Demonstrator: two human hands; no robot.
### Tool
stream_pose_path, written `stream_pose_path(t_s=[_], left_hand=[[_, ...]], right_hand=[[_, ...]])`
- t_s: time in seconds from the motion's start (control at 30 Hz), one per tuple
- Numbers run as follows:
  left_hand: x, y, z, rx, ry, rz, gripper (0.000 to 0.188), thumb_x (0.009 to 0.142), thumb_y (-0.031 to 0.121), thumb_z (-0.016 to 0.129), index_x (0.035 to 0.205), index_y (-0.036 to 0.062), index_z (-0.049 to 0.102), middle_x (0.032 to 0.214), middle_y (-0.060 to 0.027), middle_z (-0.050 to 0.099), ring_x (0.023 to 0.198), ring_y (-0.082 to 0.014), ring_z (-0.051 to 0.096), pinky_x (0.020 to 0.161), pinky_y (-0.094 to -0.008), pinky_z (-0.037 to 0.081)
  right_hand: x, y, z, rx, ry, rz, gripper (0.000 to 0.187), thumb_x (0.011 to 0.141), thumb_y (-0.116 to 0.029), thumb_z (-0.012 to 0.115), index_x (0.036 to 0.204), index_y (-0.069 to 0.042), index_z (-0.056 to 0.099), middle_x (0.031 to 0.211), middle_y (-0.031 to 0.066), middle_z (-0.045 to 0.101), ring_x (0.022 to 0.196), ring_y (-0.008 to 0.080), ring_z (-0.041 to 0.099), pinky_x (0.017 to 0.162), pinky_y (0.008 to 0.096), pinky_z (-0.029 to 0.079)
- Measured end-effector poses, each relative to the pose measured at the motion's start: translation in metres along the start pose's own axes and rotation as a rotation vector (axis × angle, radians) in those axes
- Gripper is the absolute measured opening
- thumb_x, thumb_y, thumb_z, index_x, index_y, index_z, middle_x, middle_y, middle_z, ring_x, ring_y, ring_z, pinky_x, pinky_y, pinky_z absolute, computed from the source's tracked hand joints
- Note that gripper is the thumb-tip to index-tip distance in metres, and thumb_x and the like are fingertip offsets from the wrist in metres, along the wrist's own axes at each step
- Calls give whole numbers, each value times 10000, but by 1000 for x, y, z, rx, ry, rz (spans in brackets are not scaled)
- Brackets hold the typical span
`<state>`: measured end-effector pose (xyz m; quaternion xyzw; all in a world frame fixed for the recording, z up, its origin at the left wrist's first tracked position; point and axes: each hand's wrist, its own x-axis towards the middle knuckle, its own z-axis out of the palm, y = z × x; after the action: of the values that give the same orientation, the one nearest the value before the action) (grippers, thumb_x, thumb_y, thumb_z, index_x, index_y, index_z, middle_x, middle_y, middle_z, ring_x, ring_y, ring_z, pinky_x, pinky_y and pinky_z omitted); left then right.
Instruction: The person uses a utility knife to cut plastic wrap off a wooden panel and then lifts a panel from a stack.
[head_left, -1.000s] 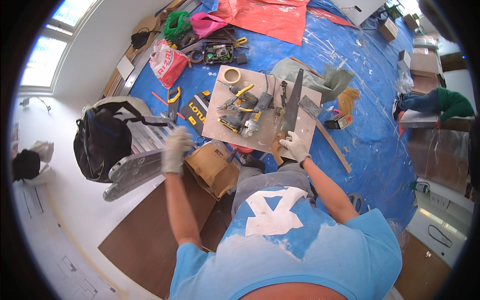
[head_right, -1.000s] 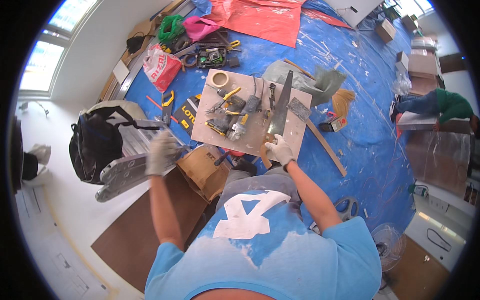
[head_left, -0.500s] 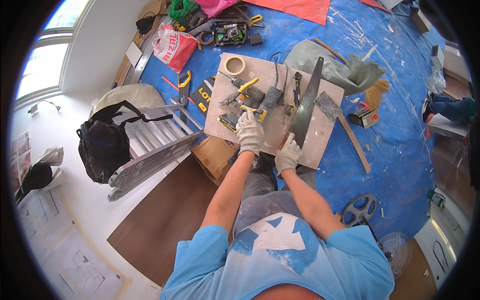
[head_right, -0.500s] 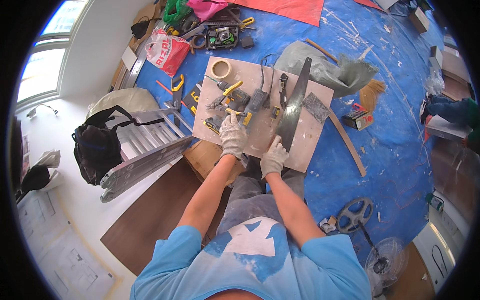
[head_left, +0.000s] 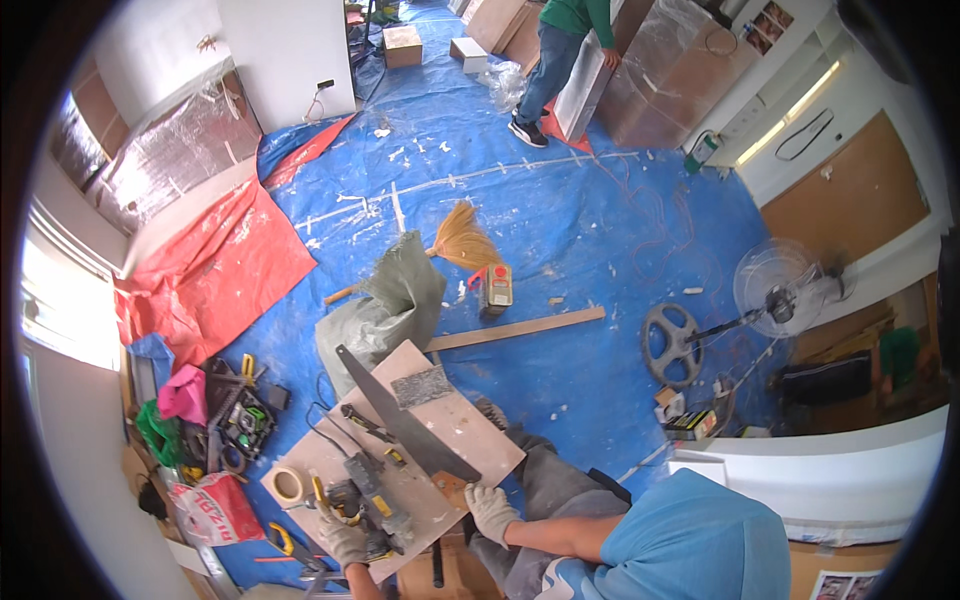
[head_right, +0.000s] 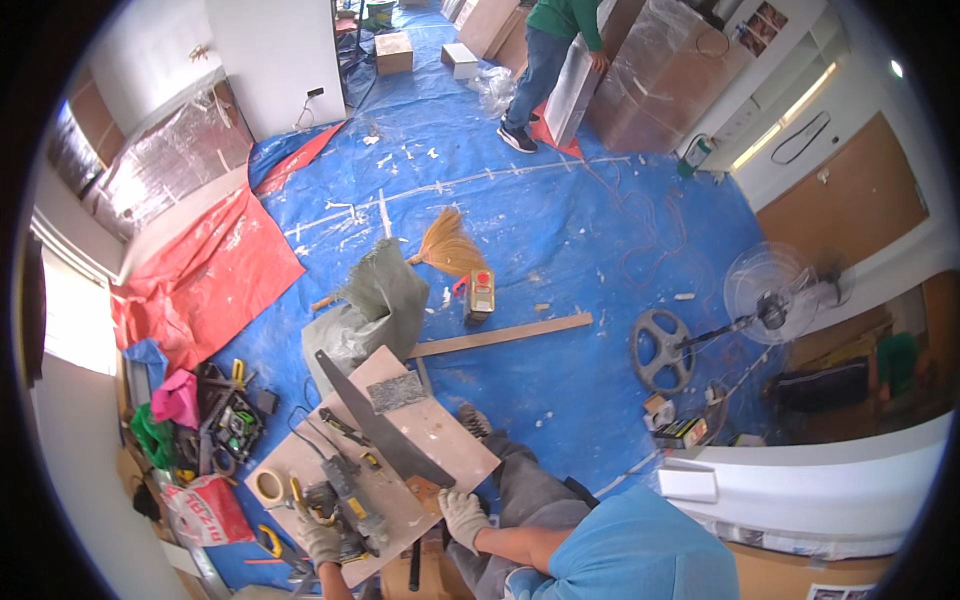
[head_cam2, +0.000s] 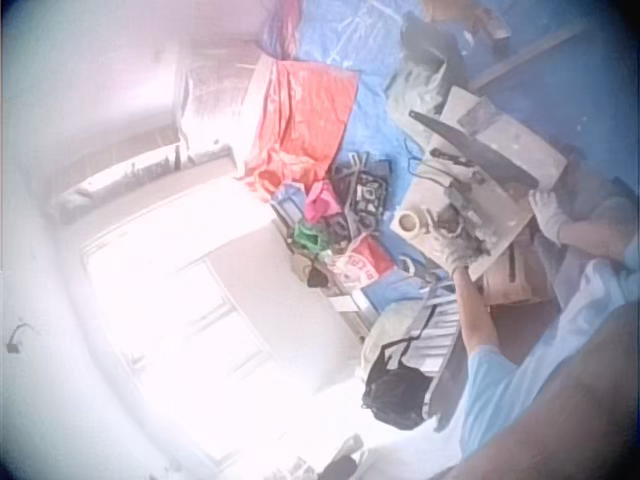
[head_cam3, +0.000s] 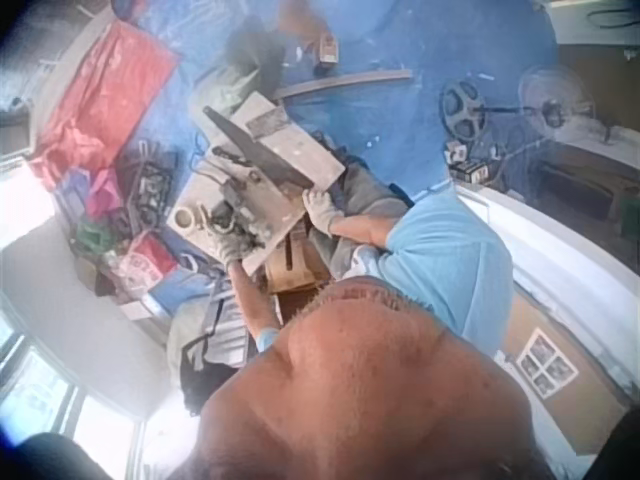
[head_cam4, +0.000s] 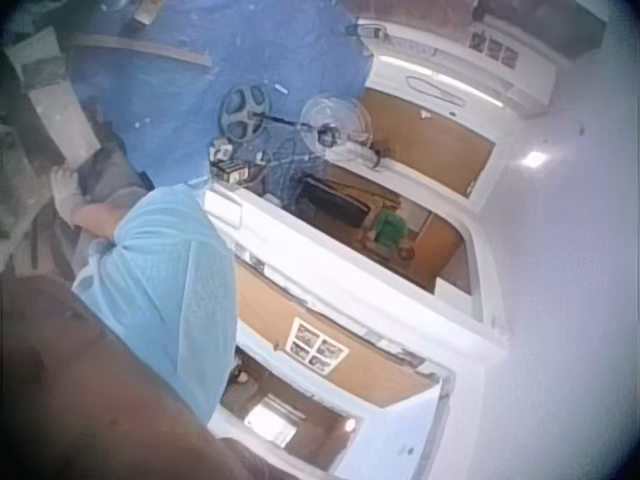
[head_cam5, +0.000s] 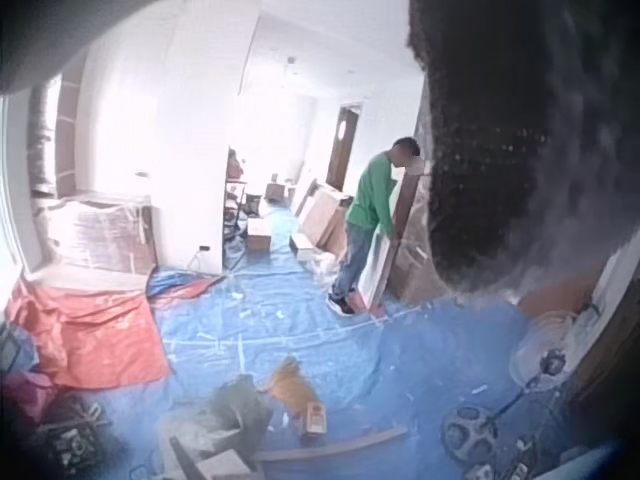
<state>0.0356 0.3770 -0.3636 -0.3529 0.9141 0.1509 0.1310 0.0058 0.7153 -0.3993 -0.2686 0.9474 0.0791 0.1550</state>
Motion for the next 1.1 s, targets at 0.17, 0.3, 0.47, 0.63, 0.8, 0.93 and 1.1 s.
stream_pose_path(t_s=[0.17, 0.3, 0.47, 0.63, 0.8, 0.93, 1.1], left_hand=[[-3, -54, 38, 176, -59, 193, 644, 815, 227, 782, 1409, 78, 581, 1229, -172, 659, 1225, -396, 572, 1049, -519, 431], [-13, -76, 22, 108, 92, 123, 418, 884, 284, 710, 1260, 107, 668, 1144, -155, 689, 1147, -363, 614, 1013, -533, 440], [-61, -36, -44, -228, 435, 164, 96, 874, 62, 691, 965, 36, 700, 923, -180, 705, 869, -386, 672, 794, -476, 535], [-114, -46, -48, -824, 499, -108, 172, 938, 38, 688, 1109, 23, 704, 983, -50, 698, 863, -152, 642, 814, -328, 543], [-164, 2, -74, -1082, 493, -178, 293, 981, 99, 657, 1254, -9, 649, 992, -65, 685, 839, -117, 621, 779, -305, 538], [-160, 17, -69, -934, 391, -290, 485, 940, 114, 664, 1409, 24, 579, 946, -85, 697, 777, -155, 639, 741, -347, 552], [-134, 36, -71, -588, 317, -311, 680, 936, 122, 616, 1586, 112, 417, 1122, -243, 727, 985, -350, 729, 882, -437, 550]], right_hand=[[-15, 4, 21, -30, 17, -91, 554, 989, -184, 441, 1497, 36, 454, 1099, 100, 626, 936, 201, 640, 725, 352, 492], [7, 13, 8, 266, -108, -158, 544, 970, -130, 431, 1461, 103, 456, 1056, 194, 694, 918, 295, 699, 799, 439, 531], [-1, 61, -72, 440, 66, -301, 386, 750, -81, 616, 1088, 101, 575, 920, 296, 639, 874, 451, 657, 820, 522, 517], [-6, 109, -105, 884, 70, -82, 514, 860, -137, 640, 1339, 45, 606, 1239, 309, 661, 1144, 457, 648, 989, 504, 512], [37, 153, -163, 1649, -82, 149, 288, 971, -192, 666, 1179, 8, 663, 837, 15, 628, 737, 80, 582, 654, 285, 501], [46, 158, -176, 1853, -160, 97, 233, 1000, -172, 634, 1165, -11, 670, 810, -3, 599, 701, 72, 552, 643, 275, 506], [60, 126, -147, 2205, -322, 137, 245, 1021, -161, 593, 1188, 7, 654, 786, -9, 574, 694, 85, 551, 686, 292, 512]])
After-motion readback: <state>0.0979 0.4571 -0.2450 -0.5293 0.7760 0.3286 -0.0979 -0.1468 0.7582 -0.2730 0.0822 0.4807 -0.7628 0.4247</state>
